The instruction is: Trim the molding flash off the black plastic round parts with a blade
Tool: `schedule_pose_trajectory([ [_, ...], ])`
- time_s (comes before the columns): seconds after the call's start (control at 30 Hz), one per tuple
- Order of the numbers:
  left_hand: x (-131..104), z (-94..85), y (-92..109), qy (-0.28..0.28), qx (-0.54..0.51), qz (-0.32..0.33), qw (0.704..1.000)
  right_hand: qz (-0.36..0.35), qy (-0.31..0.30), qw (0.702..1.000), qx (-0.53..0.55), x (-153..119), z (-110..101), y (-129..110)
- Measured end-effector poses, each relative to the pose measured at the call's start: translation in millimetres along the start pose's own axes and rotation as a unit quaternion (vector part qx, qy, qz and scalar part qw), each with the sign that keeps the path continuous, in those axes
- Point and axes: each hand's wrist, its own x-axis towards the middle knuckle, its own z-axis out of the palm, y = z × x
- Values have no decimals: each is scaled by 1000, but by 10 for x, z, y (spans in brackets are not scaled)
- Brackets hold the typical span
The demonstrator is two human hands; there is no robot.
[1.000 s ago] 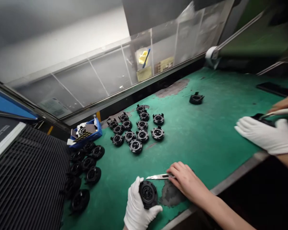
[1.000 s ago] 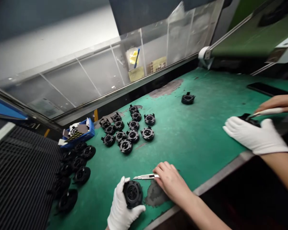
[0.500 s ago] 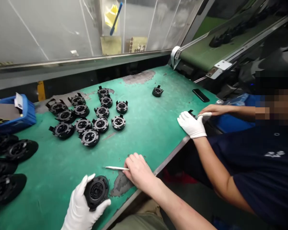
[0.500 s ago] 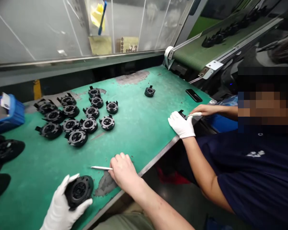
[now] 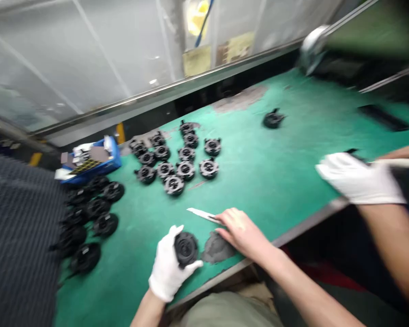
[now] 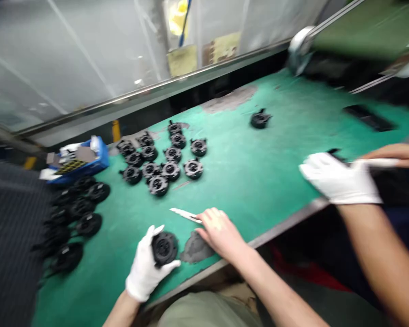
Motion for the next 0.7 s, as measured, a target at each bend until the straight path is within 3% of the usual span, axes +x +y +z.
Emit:
schedule_pose_trajectory([
  [0.13,103,-29,-13,-95,-16,-45,994,-11,30,998,47,47,181,89],
  [0.2,107,-9,-33,-115,-13,-76,990,-5,35,998,49,64,218,137],
  [0.37,58,11,-57,-101,-22,-70,992,26,35,999,-1,83,188,138],
  [0.57,15,-55,-121,-63,-51,-88,993,30,-38,997,-53,45,208,-64],
  [0.7,-43,-14,-134,-60,-40,-70,995,44,-30,996,-68,-4,265,-191],
])
